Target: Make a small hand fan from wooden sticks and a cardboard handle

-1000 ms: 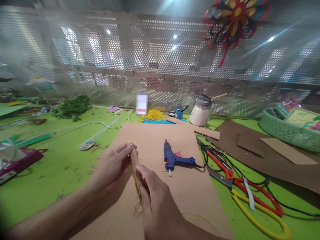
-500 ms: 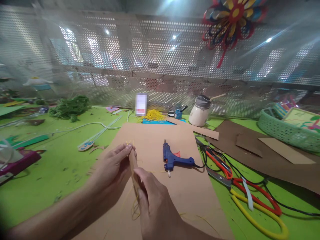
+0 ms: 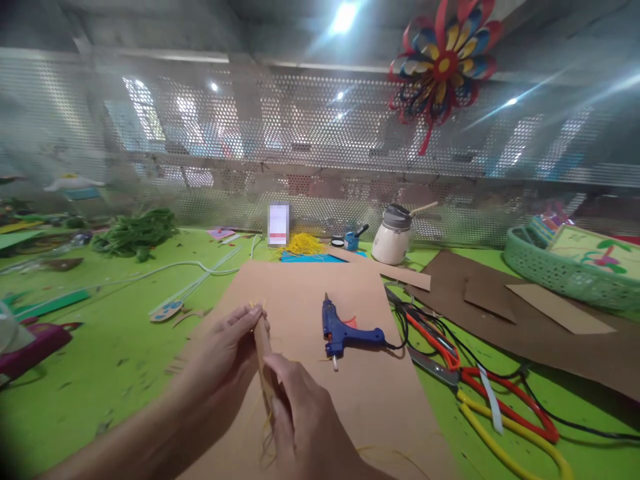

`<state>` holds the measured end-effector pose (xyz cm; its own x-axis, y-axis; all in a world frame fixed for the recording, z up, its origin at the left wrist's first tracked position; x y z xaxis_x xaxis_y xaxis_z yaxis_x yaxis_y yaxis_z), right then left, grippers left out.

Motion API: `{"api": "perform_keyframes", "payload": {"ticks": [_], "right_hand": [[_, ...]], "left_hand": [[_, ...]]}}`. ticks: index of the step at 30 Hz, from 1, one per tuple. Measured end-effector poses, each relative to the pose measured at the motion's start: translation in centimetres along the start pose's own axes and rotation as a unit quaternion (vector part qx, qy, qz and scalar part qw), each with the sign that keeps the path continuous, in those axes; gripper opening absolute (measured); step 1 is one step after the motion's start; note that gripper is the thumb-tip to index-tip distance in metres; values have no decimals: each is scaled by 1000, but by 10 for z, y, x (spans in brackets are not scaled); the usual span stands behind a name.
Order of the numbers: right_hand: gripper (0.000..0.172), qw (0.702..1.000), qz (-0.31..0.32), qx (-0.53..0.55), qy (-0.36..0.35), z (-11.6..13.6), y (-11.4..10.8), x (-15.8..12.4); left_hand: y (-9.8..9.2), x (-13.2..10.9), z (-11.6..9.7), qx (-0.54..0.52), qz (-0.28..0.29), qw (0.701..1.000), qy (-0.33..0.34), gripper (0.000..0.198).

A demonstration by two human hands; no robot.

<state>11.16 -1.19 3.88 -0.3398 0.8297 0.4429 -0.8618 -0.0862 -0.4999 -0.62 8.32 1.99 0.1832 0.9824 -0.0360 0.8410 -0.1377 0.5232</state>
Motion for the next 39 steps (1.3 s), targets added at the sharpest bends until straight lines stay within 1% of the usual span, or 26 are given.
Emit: {"api": "perform_keyframes", "payload": {"ticks": [6,10,14,19,22,25,29,32,34,37,39], "right_hand": [[52,999,-29,3,13,-5,1,0],[52,1000,-14,4,4,-5,2,1],[53,1000,1,-10,-9,-5,2,1],[54,1000,-7,-9,-16,-4,2,0],[58,1000,-5,-11,-24,-3,3,0],[59,1000,1,-13,-25,-3,3,0],[54,1000,8,-19,-5,-6,4,0],[50,1000,9,-11,15,-8,3,1],[50,1000,11,-3,25,-10,2,1],[51,999,3,2,41,-12,-1,2],[51,999,-6,5,50,-13,-4,2]], "left_hand": [[-2,5,3,15,5,1000,-3,31],[-2,6,4,19,9,1000,-12,31],[-2,5,2,22,9,999,-25,36],[-4,4,2,22,-2,1000,-20,36],[-5,4,4,15,-2,1000,-18,35],[-5,5,6,7,-2,1000,-17,33],[-3,3,7,-12,-7,1000,-19,24],[-2,0,9,-25,-19,999,-44,19],[0,-3,10,-30,-22,997,-68,27],[5,-7,11,-38,-11,995,-90,42],[8,-9,12,-45,-3,994,-95,45]]}}
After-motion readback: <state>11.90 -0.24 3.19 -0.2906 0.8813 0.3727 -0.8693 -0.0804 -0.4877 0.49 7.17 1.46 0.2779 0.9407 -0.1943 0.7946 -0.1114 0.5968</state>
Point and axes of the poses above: each hand's wrist, its own x-axis towards the middle knuckle, its own y-axis out of the palm, z = x × y, the point moved 8 cm from there along x, towards the middle knuckle, and after that the axes turned 7 degrees about z, right-handed, at the moved point
